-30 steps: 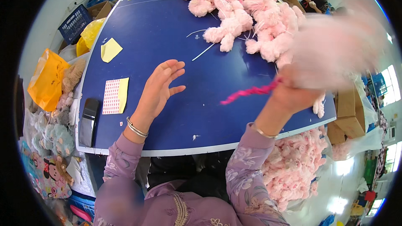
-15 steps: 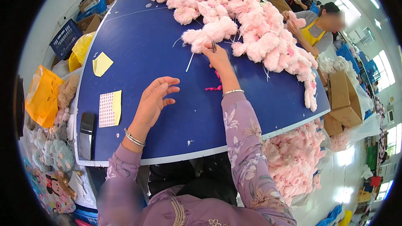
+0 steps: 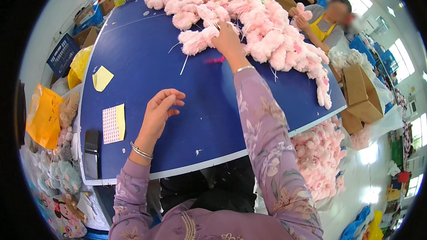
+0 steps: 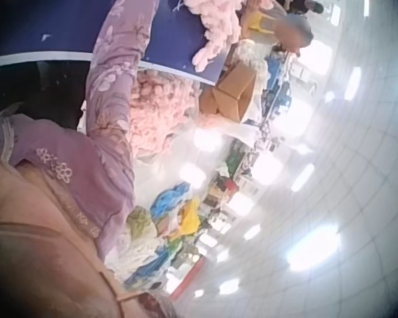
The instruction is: The person trims loose threads and fluff from a pink stuffed bunny using small scissors. They repeatedly pick up the toy, snip stray fibers, and place it back on the table among many similar bunnies.
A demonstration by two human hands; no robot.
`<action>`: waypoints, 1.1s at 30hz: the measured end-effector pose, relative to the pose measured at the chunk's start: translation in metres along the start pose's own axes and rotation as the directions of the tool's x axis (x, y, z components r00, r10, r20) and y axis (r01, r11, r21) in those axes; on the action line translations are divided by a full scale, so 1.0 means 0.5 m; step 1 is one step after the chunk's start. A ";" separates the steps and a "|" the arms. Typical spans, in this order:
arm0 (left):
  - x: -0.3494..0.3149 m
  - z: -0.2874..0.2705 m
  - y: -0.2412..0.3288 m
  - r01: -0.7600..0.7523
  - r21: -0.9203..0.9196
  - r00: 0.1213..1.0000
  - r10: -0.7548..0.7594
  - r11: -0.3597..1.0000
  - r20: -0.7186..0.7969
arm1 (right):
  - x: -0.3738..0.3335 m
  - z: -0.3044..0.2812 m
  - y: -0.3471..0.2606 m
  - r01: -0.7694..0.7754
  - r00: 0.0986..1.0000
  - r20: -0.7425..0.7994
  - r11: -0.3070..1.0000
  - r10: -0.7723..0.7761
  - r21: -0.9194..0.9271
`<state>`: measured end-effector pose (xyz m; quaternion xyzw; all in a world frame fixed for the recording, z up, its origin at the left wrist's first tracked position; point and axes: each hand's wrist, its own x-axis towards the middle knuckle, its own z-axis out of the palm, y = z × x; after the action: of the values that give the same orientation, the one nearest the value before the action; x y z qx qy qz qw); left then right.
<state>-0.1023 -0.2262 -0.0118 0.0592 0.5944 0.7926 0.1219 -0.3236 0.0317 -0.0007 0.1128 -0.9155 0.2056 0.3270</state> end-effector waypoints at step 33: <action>0.023 -0.016 -0.037 -0.234 0.053 0.940 0.240 0.971 -0.242 | -0.265 -0.110 -0.253 -0.683 0.722 0.674 0.314 0.155 0.660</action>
<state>-0.1130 -0.2256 -0.0322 0.0327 0.6028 0.7956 -0.0497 -0.1494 -0.0464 -0.0091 0.0593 -0.7119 0.6932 -0.0956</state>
